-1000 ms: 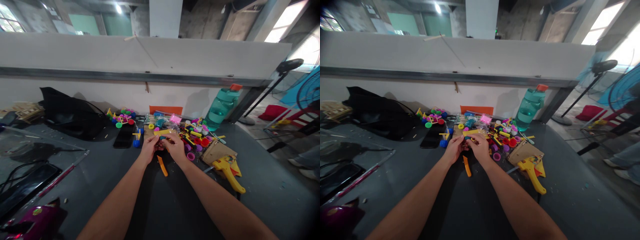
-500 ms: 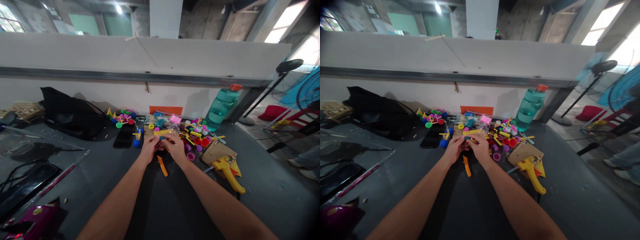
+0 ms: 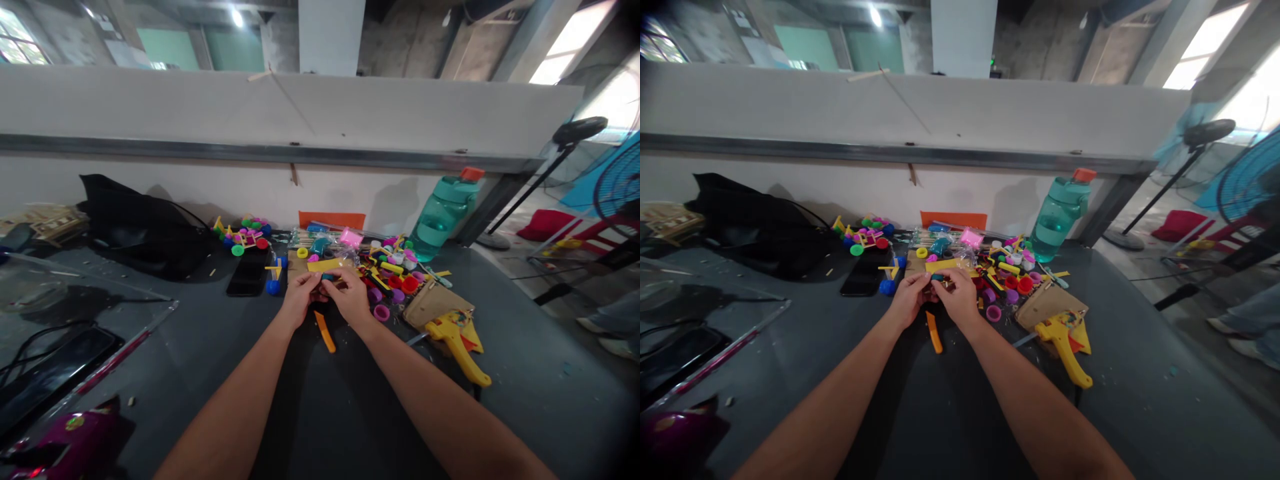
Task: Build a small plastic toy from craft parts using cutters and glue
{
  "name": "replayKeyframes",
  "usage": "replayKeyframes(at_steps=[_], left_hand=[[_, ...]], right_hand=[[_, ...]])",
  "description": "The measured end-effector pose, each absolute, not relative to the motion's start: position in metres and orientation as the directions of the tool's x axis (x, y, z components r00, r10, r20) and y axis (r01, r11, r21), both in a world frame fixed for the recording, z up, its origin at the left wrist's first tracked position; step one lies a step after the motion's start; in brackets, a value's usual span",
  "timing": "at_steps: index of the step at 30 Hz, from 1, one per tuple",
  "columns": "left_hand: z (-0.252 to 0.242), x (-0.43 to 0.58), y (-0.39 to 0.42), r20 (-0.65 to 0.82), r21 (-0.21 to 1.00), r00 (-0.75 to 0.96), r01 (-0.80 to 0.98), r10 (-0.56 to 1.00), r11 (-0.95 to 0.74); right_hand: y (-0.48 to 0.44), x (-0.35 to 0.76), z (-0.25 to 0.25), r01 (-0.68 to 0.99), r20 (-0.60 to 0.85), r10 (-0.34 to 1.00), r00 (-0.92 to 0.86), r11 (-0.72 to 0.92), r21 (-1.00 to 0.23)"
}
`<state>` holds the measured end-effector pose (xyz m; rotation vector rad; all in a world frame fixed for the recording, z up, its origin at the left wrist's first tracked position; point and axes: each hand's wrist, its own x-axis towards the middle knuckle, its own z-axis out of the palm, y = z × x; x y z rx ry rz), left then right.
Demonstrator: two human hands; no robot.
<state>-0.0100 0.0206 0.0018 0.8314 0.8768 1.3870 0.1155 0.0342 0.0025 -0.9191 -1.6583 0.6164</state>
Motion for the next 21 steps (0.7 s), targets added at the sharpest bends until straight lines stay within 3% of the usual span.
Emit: replayKeyframes(at_steps=[21], left_hand=[[0.0035,-0.0107,0.0202,-0.043,0.897,-0.029,-0.441,0.999,0.025]], right_hand=[[0.0352,0.1169,0.0037,0.158,0.542,0.834,-0.104,0.552,-0.819]])
